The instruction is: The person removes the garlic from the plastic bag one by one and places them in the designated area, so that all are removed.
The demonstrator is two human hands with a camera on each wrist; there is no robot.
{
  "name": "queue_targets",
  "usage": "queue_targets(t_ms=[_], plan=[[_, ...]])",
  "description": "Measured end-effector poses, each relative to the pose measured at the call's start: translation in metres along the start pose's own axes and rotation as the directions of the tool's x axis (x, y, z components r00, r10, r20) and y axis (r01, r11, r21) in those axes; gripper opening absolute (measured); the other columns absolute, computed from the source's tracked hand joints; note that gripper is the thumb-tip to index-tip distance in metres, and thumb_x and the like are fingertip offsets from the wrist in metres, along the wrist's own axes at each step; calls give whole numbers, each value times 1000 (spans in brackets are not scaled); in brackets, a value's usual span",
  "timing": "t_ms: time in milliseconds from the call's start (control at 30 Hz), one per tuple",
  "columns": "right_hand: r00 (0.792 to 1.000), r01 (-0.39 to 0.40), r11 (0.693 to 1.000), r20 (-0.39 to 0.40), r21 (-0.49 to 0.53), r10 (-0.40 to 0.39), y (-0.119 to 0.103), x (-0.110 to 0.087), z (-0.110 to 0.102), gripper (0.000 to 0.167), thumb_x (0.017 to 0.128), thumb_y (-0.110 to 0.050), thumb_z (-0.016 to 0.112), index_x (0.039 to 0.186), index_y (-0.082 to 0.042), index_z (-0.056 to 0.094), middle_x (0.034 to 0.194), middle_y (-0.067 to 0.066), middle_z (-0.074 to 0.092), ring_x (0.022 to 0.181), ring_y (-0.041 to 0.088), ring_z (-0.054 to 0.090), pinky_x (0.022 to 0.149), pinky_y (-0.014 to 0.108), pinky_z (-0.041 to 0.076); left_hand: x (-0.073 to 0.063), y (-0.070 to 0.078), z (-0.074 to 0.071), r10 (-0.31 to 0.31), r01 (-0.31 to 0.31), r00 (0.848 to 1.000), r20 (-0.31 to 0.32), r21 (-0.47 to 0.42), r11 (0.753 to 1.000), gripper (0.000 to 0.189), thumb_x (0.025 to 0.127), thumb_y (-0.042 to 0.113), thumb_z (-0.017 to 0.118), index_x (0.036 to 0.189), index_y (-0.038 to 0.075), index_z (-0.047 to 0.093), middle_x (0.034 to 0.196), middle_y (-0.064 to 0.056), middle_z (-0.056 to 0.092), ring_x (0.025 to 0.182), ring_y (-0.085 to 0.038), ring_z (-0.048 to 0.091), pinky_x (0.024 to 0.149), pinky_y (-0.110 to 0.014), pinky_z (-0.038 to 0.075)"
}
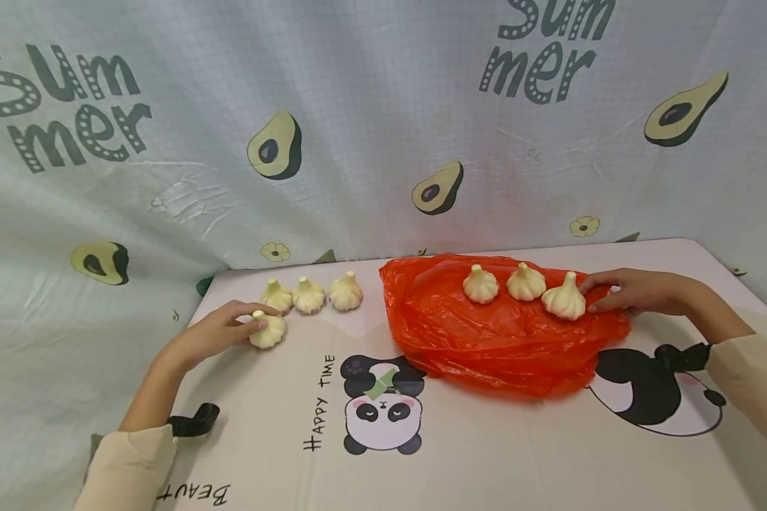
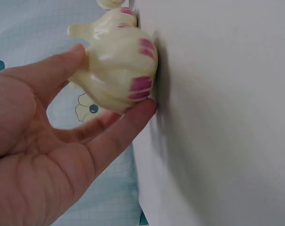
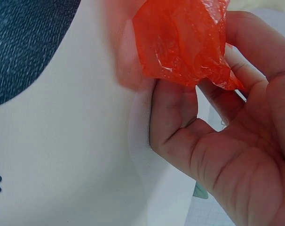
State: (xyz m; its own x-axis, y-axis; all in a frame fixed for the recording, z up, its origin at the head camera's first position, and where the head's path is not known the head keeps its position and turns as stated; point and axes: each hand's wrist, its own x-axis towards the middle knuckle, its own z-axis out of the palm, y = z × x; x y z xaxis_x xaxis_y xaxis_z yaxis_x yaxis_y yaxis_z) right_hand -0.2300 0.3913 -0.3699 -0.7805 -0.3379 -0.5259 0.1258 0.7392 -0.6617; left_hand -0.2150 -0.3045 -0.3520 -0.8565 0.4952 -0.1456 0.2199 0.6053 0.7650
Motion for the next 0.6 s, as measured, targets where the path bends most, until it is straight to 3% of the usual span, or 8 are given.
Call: queue_targets(t_ms=[100, 200, 367, 467, 600], plan=[[1000, 5, 1000, -4, -3, -5, 0, -1, 1, 58, 95, -28, 69, 142, -2, 48, 142, 26, 45, 110, 26, 55, 89, 43, 57, 1, 0, 1, -8, 9, 1000, -26, 6, 1000, 33, 104, 11, 57, 134, -2, 61, 135, -25, 53, 85, -19, 69, 77, -35, 58], [1000, 7, 1000, -5, -2, -7, 0, -1, 1, 58, 95, -28, 70, 142, -1, 48, 142, 26, 45, 110, 26, 55, 89, 43, 57, -1, 1, 2, -47, 47, 998, -43, 4, 999, 38, 105, 13, 57, 140, -1, 56, 139, -27, 48, 90, -27, 69, 80, -38, 58], [1000, 5, 1000, -4, 4, -5, 1, 0, 1, 56, 96, -28, 69, 141, -2, 48, 140, 24, 46, 109, 25, 55, 89, 42, 57, -4, 6, 8, -61, 80, 992, -114, 173, 982, 58, 104, 22, 60, 152, -3, 37, 148, -36, 36, 116, -51, 58, 91, -54, 54], [1000, 9, 1000, -5, 6, -9, 2, 2, 1, 54, 96, -27, 69, 140, -2, 49, 139, 22, 48, 108, 25, 56, 88, 41, 57, -6, 16, 14, -45, 99, 980, -196, 276, 956, 62, 103, 22, 62, 152, -3, 34, 146, -37, 39, 125, -57, 48, 96, -64, 47], [1000, 10, 1000, -9, 0, -10, 2, 2, 1, 54, 96, -27, 69, 139, -3, 50, 138, 22, 49, 107, 25, 55, 87, 40, 56, -8, 35, 25, -7, 108, 951, -311, 309, 945, 55, 102, 13, 60, 150, -5, 38, 145, -35, 42, 129, -54, 44, 101, -67, 40]])
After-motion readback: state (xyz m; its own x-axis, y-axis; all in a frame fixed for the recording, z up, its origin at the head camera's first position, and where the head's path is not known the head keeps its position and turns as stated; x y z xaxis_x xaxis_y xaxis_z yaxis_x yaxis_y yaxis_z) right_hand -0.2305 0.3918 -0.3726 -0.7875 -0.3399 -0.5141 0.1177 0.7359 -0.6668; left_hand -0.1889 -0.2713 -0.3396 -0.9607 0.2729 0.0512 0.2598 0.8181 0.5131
